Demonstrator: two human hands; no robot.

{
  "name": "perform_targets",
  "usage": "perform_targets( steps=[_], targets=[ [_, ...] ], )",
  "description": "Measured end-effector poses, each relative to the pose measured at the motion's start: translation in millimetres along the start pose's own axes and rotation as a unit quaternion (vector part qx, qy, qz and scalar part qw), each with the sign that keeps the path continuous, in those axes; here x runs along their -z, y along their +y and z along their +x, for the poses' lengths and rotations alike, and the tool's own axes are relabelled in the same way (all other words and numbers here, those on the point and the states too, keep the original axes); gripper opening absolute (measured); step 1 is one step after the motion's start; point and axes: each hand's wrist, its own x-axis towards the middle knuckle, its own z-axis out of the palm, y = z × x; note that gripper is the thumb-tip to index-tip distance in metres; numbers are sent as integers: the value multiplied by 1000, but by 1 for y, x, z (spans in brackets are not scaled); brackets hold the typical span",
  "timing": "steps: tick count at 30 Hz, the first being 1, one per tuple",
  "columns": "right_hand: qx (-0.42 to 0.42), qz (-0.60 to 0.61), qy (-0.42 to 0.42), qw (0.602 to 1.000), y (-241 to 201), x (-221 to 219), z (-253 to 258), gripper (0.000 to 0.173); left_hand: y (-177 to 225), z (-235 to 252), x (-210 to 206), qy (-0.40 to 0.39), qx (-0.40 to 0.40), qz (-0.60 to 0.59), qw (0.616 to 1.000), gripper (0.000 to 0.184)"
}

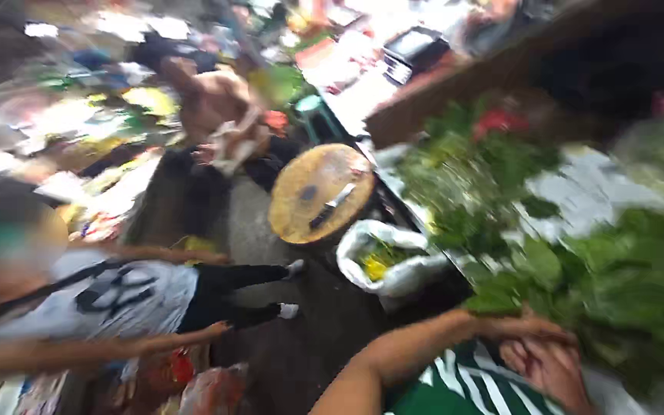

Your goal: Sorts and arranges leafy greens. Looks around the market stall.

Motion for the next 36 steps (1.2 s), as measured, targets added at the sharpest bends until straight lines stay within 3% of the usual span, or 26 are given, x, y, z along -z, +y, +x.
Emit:
perform_targets(
  steps=[2, 3, 8, 13, 16, 22, 26, 30, 33, 36],
  targets=[
    [77, 13, 45, 996, 34, 33, -8, 24, -29, 49, 4, -193, -7, 5, 981, 28],
    [81, 11, 77, 994, 35, 37, -18, 21, -39, 65, -3, -240, 0, 9, 971, 31],
    [60, -14, 183, 981, 34, 45, -51, 16, -82, 100, -42, -293, 42, 31, 955, 35],
    [20, -63, 287, 956, 33, 42, -54, 22, -108, 111, -59, -247, 69, -38, 966, 49],
    [12, -119, 307, 944, 29, 33, -39, 30, -105, 106, -49, -216, 88, -126, 964, 49],
    [22, -128, 224, 966, -5, 7, 4, 34, -79, 101, 2, -167, -7, -154, 974, 49],
    [16, -232, 157, 960, -22, 8, 30, 42, -78, 112, 46, -98, -87, -135, 982, 49],
    [26, -351, 280, 893, -32, 51, 48, 35, -94, 133, 109, -45, -164, -204, 964, 31],
    [13, -424, 413, 806, -43, 103, 67, 30, -91, 128, 142, -71, -131, -268, 952, 26],
    [-89, -510, 482, 707, -55, 141, 83, 35, -85, 113, 155, -57, -67, -282, 955, 35]
  ],
)
